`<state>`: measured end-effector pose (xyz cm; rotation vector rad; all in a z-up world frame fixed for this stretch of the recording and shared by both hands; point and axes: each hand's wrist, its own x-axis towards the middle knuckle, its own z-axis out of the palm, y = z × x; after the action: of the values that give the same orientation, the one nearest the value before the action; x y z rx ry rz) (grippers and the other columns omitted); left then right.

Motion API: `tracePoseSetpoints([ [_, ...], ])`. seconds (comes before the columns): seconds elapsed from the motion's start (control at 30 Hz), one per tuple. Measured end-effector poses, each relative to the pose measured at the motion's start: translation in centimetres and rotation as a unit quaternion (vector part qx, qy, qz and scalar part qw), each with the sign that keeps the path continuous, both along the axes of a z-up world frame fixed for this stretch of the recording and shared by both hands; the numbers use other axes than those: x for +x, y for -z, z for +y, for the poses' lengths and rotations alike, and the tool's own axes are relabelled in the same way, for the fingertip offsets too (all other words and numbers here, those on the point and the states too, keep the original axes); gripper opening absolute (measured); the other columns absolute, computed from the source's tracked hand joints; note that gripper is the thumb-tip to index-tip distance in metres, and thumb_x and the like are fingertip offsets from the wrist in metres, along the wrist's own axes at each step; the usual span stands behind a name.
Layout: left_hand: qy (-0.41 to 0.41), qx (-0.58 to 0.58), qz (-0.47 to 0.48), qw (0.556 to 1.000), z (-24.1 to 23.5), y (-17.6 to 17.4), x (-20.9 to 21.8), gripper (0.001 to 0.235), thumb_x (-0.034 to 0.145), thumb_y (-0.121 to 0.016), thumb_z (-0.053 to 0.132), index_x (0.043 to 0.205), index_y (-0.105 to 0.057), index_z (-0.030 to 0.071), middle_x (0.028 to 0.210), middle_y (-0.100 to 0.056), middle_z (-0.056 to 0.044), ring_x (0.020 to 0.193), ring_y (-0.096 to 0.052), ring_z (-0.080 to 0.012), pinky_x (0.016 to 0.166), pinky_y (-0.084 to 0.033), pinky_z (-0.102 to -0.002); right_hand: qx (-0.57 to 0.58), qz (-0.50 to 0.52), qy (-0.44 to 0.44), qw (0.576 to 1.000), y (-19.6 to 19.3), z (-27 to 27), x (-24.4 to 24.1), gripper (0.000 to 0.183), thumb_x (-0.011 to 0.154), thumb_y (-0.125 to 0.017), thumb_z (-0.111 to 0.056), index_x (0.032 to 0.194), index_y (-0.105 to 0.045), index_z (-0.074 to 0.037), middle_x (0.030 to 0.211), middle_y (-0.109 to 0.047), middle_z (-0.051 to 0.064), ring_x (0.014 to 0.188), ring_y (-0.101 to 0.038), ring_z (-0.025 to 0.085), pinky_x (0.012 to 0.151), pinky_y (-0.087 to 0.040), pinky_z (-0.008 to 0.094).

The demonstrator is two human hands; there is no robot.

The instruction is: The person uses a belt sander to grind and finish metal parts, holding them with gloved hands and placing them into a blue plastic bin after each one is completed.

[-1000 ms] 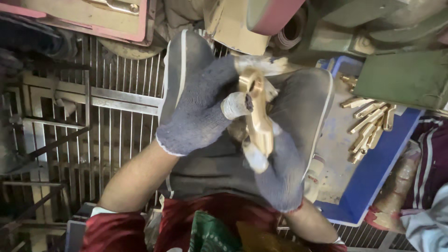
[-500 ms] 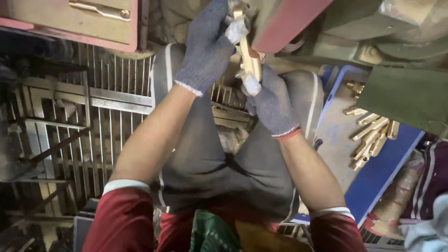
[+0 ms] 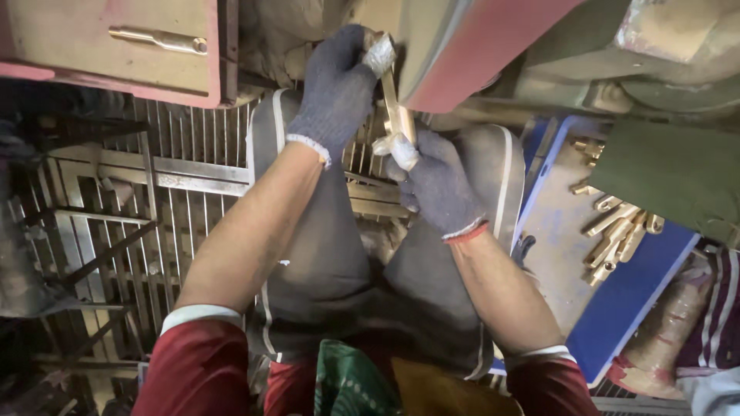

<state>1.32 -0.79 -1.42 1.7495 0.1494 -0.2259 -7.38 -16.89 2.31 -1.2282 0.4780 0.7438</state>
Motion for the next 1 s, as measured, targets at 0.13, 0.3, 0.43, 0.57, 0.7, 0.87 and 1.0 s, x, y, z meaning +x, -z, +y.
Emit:
tracePoseSetpoints([
  [0.13,0.026,0.026,-0.134,0.990,0.7,-0.4,-1.1,0.026,0.100,-0.069,0.028,0.108,-0.066,0.003,0.090,-0.063,-0.010,0.080,-0.060,-0.0187,0.074,-0.052,-0.035,-0.057,-0.137,-0.011,0.989,-1.0,0.4,-0.8,0.028,0.103,-0.063,-0.032,0.116,-0.066,-0.008,0.078,-0.050,-0.006,0.059,-0.041,0.002,0.048,-0.032,0.020],
  [0.3,-0.008,0.005,-0.111,0.994,0.4,-0.1,-1.5,0.027,0.098,-0.069,0.026,0.113,-0.065,0.004,0.095,-0.067,-0.009,0.083,-0.063,-0.0211,0.077,-0.054,-0.036,-0.022,-0.081,0.007,0.996,-1.5,0.1,-0.8,0.028,0.104,-0.060,-0.031,0.112,-0.067,-0.006,0.074,-0.047,-0.006,0.053,-0.034,0.001,0.044,-0.025,0.020],
  [0.43,-0.008,0.060,-0.096,0.994,0.3,1.2,-0.7,0.026,0.098,-0.072,0.024,0.111,-0.065,0.003,0.093,-0.068,-0.011,0.084,-0.064,-0.0215,0.078,-0.053,-0.037,-0.020,-0.019,0.005,1.000,-0.9,-0.1,-0.1,0.029,0.100,-0.061,-0.033,0.109,-0.069,-0.006,0.070,-0.048,-0.005,0.049,-0.034,0.002,0.041,-0.026,0.020],
  [0.57,-0.014,0.032,0.002,0.999,0.1,1.8,-0.4,0.027,0.097,-0.071,0.026,0.109,-0.066,0.002,0.090,-0.069,-0.010,0.076,-0.066,-0.0179,0.068,-0.054,-0.034,-0.012,-0.006,0.005,1.000,-0.6,-0.4,0.4,0.029,0.099,-0.062,-0.033,0.105,-0.071,-0.006,0.069,-0.048,-0.004,0.050,-0.034,0.003,0.041,-0.026,0.021],
  [0.7,-0.081,-0.141,0.106,0.981,-0.4,1.1,-0.9,0.033,0.096,-0.068,0.028,0.114,-0.066,0.001,0.091,-0.071,-0.007,0.066,-0.060,-0.0136,0.054,-0.049,-0.029,-0.018,-0.007,-0.003,1.000,-2.0,-0.3,0.3,0.031,0.101,-0.061,-0.033,0.105,-0.071,-0.004,0.067,-0.047,-0.004,0.050,-0.038,0.004,0.041,-0.030,0.022],
  [0.87,-0.088,-0.139,0.177,0.970,1.4,-4.9,-6.6,0.035,0.101,-0.056,0.025,0.127,-0.061,0.001,0.091,-0.070,-0.008,0.072,-0.069,-0.0159,0.060,-0.057,-0.029,-0.078,-0.018,-0.027,0.996,-7.4,0.1,-4.7,0.041,0.099,-0.058,-0.031,0.127,-0.067,-0.003,0.065,-0.056,0.000,0.048,-0.050,0.008,0.039,-0.038,0.023],
  [1.0,0.040,-0.180,-0.051,0.982,2.3,-11.0,-11.1,0.043,0.117,-0.050,0.033,0.141,-0.058,-0.002,0.123,-0.069,-0.011,0.109,-0.068,-0.0176,0.097,-0.056,-0.031,-0.235,-0.319,-0.081,0.915,-10.3,1.6,-10.7,0.060,0.099,-0.066,-0.030,0.147,-0.046,0.000,0.091,-0.068,0.003,0.074,-0.069,0.012,0.063,-0.059,0.026],
])
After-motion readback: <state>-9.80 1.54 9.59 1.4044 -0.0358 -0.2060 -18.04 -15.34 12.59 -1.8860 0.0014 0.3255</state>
